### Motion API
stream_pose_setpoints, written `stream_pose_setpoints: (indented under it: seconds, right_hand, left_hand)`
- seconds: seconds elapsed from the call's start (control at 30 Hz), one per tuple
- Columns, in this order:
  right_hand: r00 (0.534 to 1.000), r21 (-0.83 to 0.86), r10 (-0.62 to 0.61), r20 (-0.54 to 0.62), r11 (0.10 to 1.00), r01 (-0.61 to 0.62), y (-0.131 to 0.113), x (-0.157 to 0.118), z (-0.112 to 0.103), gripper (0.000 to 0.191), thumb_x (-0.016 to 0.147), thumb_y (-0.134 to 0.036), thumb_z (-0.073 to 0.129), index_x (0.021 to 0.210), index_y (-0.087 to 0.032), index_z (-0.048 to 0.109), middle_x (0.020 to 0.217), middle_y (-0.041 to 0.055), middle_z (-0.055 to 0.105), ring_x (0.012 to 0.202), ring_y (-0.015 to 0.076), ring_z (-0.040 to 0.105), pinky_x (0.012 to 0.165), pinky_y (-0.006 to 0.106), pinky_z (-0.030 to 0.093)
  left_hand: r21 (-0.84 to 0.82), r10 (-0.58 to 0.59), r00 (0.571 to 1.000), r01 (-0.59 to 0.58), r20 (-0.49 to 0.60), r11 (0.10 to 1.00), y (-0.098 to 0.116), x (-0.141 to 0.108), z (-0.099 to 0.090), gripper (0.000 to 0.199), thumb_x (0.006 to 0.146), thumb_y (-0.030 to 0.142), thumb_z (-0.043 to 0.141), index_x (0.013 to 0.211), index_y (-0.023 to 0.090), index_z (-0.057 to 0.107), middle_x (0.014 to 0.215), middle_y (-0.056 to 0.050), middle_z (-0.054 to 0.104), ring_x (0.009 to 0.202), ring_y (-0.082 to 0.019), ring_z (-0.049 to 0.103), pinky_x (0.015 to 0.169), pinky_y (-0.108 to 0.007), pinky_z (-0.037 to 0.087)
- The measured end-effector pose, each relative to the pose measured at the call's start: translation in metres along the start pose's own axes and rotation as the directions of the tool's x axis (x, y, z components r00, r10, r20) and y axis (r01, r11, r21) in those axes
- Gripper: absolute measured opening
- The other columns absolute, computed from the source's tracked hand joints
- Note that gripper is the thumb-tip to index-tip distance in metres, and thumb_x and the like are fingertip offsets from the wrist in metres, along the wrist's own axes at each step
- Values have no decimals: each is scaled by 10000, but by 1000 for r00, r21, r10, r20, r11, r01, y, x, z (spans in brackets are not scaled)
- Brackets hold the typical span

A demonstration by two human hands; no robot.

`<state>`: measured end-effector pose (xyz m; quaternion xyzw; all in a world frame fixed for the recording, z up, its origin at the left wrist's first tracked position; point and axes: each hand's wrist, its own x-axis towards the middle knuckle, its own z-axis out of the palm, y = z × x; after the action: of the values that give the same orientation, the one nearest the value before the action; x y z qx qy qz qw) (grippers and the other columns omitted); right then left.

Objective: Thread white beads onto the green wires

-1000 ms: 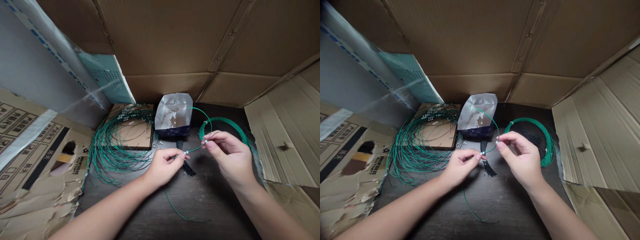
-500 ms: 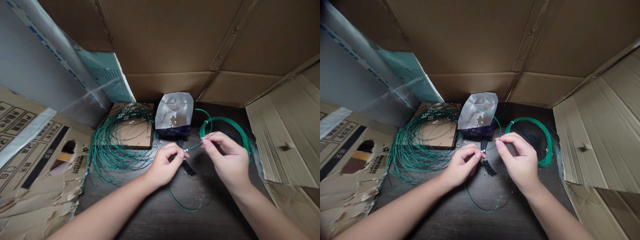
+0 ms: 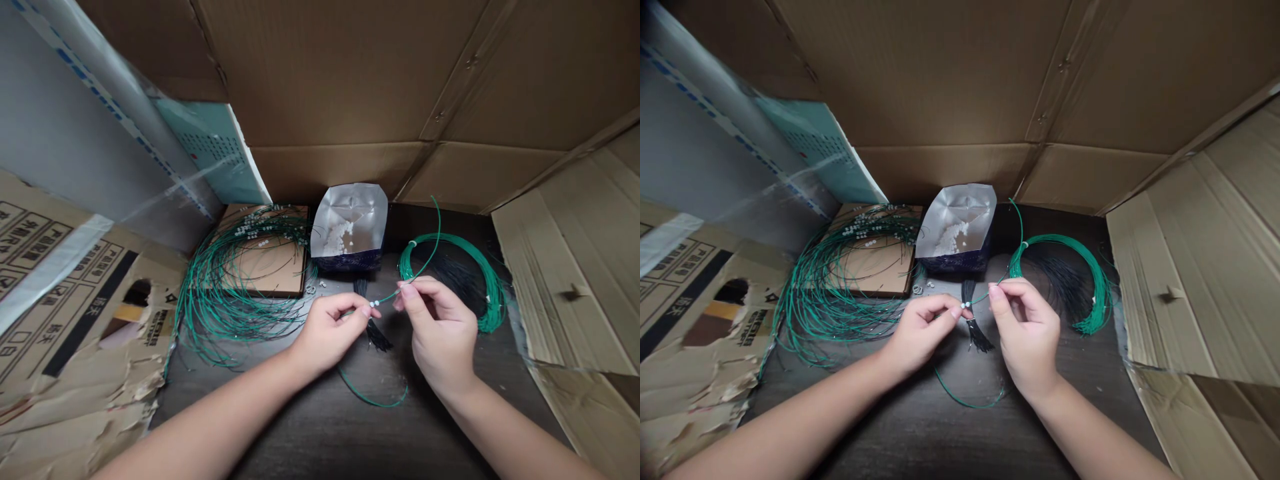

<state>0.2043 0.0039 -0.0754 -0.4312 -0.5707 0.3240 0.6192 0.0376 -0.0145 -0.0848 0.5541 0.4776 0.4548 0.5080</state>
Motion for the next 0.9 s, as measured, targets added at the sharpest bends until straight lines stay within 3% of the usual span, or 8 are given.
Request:
stream_pose_setpoints:
  seconds: [0.27,0.47,0.67,0.9]
  right_hand:
    - [994,-68,-30,105,997,37,-2,-6,2,228,953,-218,708,725,-219,709,729,18,687,753,171,668,679,288,547]
    - [985,-81,-60,164,994,74,0,-5,1,267,959,-171,676,698,-216,702,724,2,687,714,141,663,666,256,541]
    - [972,-110,-132,196,982,156,7,-5,-1,210,943,-133,685,758,-218,734,766,-1,731,725,139,692,680,255,563]
    - [977,-57,-121,178,989,133,8,5,-4,143,942,-149,681,835,-211,752,790,5,720,713,141,677,638,248,542]
  left_hand:
    - [-64,47,998,-50,-46,997,5,-1,4,254,856,332,661,791,133,805,781,-86,791,694,-167,655,644,-250,507]
    - [-5,91,993,-92,-69,996,6,-1,4,284,861,321,627,749,120,793,673,-64,735,598,-130,564,556,-218,434]
    - [-5,96,993,-97,-64,995,5,0,3,289,861,313,627,769,106,805,696,-81,759,610,-135,596,574,-215,454]
    - [-7,40,999,-40,-25,999,-1,1,3,316,869,344,645,838,93,835,805,-134,815,690,-189,693,650,-262,513]
